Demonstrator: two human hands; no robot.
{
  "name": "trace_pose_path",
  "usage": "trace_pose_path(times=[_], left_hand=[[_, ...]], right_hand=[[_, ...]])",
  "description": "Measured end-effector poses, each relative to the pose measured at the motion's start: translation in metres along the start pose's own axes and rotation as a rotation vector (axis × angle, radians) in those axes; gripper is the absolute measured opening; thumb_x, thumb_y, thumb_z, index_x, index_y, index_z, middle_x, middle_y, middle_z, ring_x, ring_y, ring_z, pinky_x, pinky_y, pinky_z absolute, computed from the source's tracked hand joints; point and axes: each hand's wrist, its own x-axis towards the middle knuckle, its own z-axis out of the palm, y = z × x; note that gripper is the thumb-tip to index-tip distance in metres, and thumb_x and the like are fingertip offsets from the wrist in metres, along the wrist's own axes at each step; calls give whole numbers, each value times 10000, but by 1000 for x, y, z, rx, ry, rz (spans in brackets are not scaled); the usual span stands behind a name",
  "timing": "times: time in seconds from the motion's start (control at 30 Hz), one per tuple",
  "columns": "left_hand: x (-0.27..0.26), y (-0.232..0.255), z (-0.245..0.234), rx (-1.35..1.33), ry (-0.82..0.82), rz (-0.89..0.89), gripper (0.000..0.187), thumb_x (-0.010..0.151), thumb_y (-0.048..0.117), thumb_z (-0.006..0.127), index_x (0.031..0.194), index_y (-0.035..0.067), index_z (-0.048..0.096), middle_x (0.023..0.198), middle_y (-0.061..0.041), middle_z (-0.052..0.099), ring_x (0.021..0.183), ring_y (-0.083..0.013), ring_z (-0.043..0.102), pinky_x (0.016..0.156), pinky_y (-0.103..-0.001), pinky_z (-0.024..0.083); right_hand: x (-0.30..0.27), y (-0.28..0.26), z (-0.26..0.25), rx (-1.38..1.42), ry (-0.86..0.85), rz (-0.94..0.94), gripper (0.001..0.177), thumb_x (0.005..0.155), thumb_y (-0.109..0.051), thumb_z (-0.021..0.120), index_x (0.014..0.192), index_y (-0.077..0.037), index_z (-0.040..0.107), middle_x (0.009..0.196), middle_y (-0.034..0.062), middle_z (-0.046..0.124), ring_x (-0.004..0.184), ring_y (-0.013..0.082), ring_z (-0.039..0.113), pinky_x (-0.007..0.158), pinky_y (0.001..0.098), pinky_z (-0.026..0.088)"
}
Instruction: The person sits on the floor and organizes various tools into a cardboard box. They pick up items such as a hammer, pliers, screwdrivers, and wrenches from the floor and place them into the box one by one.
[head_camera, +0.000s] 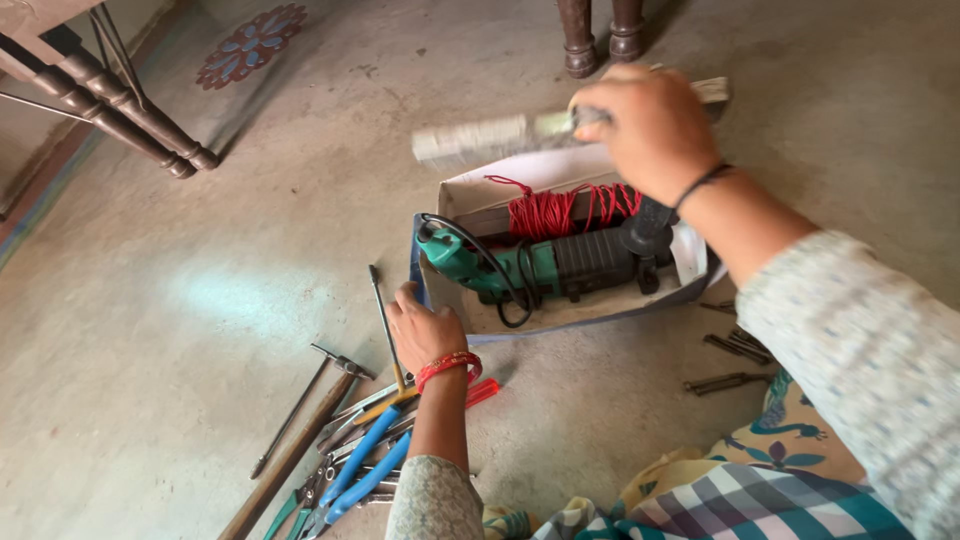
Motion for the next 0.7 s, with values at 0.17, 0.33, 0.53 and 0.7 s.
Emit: trace_pose_path(times=[0.17,0.33,0.53,0.7], left_hand=[[1,-9,2,-57,49,15,505,779,126,738,1261,147,590,1231,-140,597,1163,-348,587,951,-450,477],[8,-23,7,-94,1,8,507,788,157,747,1267,140,581,1229,-140,595,1148,-348,590,954,-450,475],[14,-25,13,-56,6,26,507,788,202,772,1257,138,591,1224,-147,591,1183,-350,557,984,-454,462],[22,-30,12,61,34,-39,478,853,348,767,1257,142,618,1279,-140,590,1260,-320,507,1027,-452,438]], right_hand=[[7,-6,51,-171,-147,-29,201,932,-291,711,1073,-168,784,990,85,715,945,309,658,918,487,460],[6,8,94,-166,-440,84,243,949,-306,673,1133,-183,773,1106,105,733,1078,319,657,980,471,468],[-2,35,129,-135,-605,183,321,1015,-330,577,1283,-223,718,1276,110,704,1212,334,627,1058,475,457],[-11,38,130,-322,-617,106,460,1010,-343,529,1453,-225,550,1511,146,477,1385,335,446,1107,526,361]])
